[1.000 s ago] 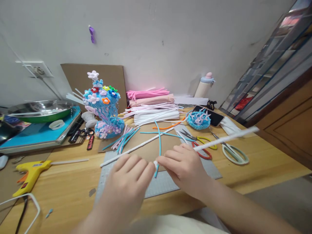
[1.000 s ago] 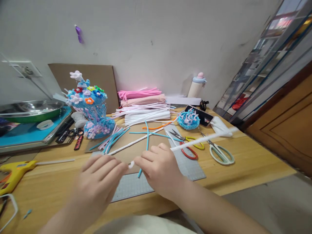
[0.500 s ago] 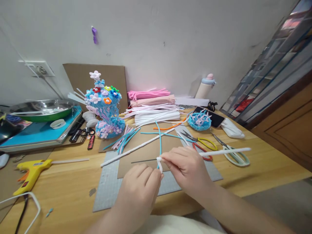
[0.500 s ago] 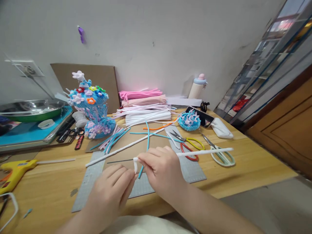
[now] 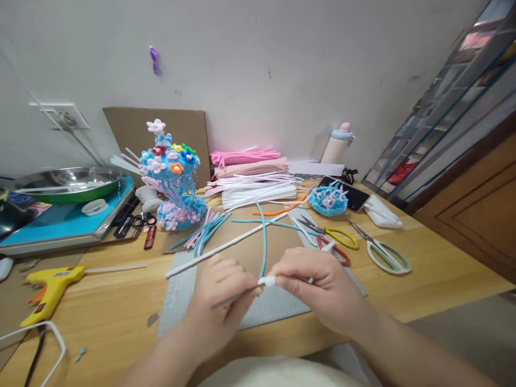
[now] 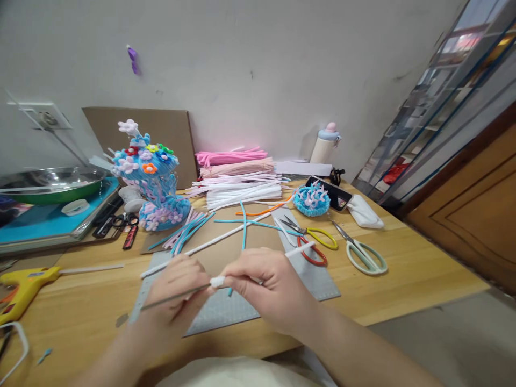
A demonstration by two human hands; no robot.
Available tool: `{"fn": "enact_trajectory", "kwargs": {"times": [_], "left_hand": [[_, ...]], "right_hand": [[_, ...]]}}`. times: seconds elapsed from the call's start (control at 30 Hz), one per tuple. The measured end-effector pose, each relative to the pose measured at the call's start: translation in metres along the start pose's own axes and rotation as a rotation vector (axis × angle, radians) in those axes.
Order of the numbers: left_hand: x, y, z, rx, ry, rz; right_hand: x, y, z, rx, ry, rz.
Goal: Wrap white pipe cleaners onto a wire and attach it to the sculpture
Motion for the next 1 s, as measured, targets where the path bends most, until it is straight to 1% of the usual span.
{"fn": "enact_trajectory", "kwargs": {"times": [0.07,0.13,0.2,0.23,0.3,0.37,0.43,0.5,0.53,0.6,0.63,0.67,0.73,0.77,0.8,0.83,0.87,0.9,0.93,1.0], "left_hand": [[0.002,0.01,-0.007,0.096,-0.073,0.015],[0.006,0.018,-0.012,0.137,-0.129,0.112],[0.01,0.019,-0.014,0.129,-0.128,0.254],[0.013,0.015,-0.014,0.12,-0.102,0.321],[0.017,0.004,-0.009,0.073,-0.036,0.419],[0.015,-0.009,-0.002,-0.023,0.029,0.446],[0.012,-0.018,0.004,-0.129,0.103,0.372],[0.004,-0.023,0.01,-0.184,0.097,0.208],[0.001,-0.023,0.011,-0.183,0.081,0.108],[-0.004,-0.017,0.011,-0.127,0.015,-0.074],[-0.005,-0.012,0.008,-0.075,-0.019,-0.141],[-0.01,-0.005,0.004,-0.019,-0.111,-0.176],[-0.013,0.011,-0.006,0.073,-0.265,-0.19],[-0.009,0.018,-0.011,0.095,-0.276,-0.164],[0.0,0.023,-0.015,0.101,-0.228,-0.128],[0.009,0.025,-0.017,0.113,-0.169,-0.092],[0.016,0.024,-0.019,0.131,-0.113,-0.058],[0.02,0.018,-0.02,0.165,-0.079,-0.035],[0.02,0.009,-0.02,0.215,-0.077,-0.027],[0.014,-0.013,-0.018,0.311,-0.113,-0.041]], "right_hand": [[0.005,-0.002,-0.002,0.095,0.017,-0.123],[0.004,-0.001,-0.004,0.132,-0.01,-0.375],[0.001,0.003,-0.006,0.095,-0.051,-0.621],[-0.001,0.006,-0.006,0.054,-0.069,-0.703],[-0.002,0.009,-0.005,-0.051,-0.095,-0.771],[-0.005,0.011,-0.003,-0.161,-0.127,-0.719],[-0.01,0.012,-0.002,-0.249,-0.152,-0.561],[-0.015,0.01,0.0,-0.262,-0.152,-0.36],[-0.017,0.008,0.001,-0.234,-0.146,-0.268],[-0.019,0.002,0.002,-0.126,-0.135,-0.147],[-0.019,-0.001,0.003,-0.059,-0.133,-0.139],[-0.018,-0.005,0.003,0.009,-0.132,-0.175],[-0.017,-0.011,0.001,0.138,-0.125,-0.374],[-0.017,-0.014,0.0,0.18,-0.12,-0.506],[-0.016,-0.014,-0.001,0.196,-0.115,-0.624],[-0.015,-0.013,-0.001,0.184,-0.107,-0.708],[-0.012,-0.012,-0.001,0.153,-0.097,-0.751],[-0.009,-0.01,-0.001,0.116,-0.091,-0.755],[-0.006,-0.009,-0.001,0.082,-0.083,-0.732],[-0.002,-0.008,-0.002,0.043,-0.064,-0.643]]}}
Point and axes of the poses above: each hand's wrist, its own z-axis towards the middle knuckle, its own y-axis out of the palm, x = y × z, the point moved 8 cm from there along z, towards the middle knuckle, and after that the axes turned 10 degrees about -y, right-handed, at the moved point
